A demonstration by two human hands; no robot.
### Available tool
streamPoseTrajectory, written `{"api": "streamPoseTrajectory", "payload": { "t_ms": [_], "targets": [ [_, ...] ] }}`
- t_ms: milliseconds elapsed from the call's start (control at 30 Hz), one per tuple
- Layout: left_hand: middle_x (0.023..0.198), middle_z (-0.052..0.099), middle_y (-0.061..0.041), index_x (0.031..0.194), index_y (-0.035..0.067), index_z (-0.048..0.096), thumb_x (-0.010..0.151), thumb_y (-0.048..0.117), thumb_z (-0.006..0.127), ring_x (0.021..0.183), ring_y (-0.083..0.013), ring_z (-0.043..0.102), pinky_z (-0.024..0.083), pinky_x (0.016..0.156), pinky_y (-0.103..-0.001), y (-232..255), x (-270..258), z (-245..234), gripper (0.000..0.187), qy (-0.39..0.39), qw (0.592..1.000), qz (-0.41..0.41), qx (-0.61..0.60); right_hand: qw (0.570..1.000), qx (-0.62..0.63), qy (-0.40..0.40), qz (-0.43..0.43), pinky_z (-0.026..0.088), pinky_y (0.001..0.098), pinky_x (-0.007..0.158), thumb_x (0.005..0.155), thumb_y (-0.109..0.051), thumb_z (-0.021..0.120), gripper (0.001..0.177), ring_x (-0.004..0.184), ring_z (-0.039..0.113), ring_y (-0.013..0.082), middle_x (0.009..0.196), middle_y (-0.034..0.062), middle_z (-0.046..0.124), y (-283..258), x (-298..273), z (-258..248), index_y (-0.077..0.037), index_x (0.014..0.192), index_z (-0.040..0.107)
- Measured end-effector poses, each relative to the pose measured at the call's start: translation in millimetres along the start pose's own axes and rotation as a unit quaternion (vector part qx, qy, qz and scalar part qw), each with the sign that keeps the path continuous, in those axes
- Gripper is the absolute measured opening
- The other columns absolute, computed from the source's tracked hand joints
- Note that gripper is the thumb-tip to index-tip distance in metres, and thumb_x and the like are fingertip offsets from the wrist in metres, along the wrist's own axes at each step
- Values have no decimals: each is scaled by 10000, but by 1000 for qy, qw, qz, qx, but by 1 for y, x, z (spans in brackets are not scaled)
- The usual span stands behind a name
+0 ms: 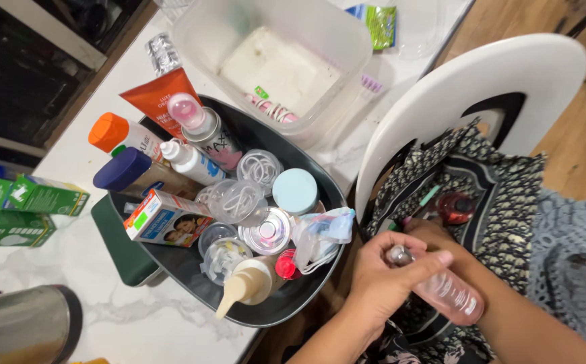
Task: The person packs a patterned handbag with daily essentials from a tray on a table. They place bottles, small containers, a box, a hair tie, and a clear pouch into the bag, then adjust the items inside.
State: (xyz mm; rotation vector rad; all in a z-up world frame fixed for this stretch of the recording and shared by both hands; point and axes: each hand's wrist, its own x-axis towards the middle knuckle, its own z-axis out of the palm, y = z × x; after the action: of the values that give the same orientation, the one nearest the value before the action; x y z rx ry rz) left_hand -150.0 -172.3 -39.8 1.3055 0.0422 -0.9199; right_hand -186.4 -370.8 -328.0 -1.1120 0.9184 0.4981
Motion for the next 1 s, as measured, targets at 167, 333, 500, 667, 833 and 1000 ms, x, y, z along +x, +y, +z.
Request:
{"api": "streamPoseTrajectory", "payload": {
  "t_ms": [167,333,500,667,833,1000],
  "targets": [
    [837,724,-49,968,71,661,989,385,651,722,-115,680,557,703,-254,10,-12,4,315,-64,989,-80,-108,989,-107,-46,-97,541,424,990,750,-152,523,555,1107,679,369,1207,250,671,-65,-51,-4,15,1273,612],
    [886,689,-57,1058,55,621,1083,400,547,773,-109,645,528,736,-258,43,-38,6,354,-133,983,34,-121,970,135,-108,-172,533,431,953,689,-172,471,630,1066,678,351,1231,232,674,-130,-166,1,38,1273,581],
    [1000,680,-17,1128,60,624,1054,366,568,856,-78,584,492,771,-231,96,-87,-20,320,-137,963,230,24,916,201,-116,-326,557,418,873,895,-216,513,512,1115,651,298,1303,189,631,-177,-247,29,12,1353,537],
    [1069,633,-49,1127,125,716,1023,263,638,1010,-169,584,466,873,-297,172,-118,-98,189,52,767,522,368,894,184,-179,-367,587,399,895,937,-207,512,481,1125,663,279,1314,194,629,-201,-291,75,22,1360,524],
    [963,592,-48,1075,200,803,878,304,763,779,-188,588,494,673,-326,216,-120,-169,226,202,784,347,473,884,181,-178,-392,566,366,949,955,-180,511,480,1152,655,237,1340,167,629,-212,-315,126,21,1391,521],
    [938,607,-40,1097,164,807,767,270,842,792,-183,604,506,685,-349,198,-88,-208,348,235,761,368,480,883,153,-191,-400,535,377,997,962,-183,554,484,1172,638,215,1351,128,628,-218,-335,170,-1,1409,518]
  ]
}}
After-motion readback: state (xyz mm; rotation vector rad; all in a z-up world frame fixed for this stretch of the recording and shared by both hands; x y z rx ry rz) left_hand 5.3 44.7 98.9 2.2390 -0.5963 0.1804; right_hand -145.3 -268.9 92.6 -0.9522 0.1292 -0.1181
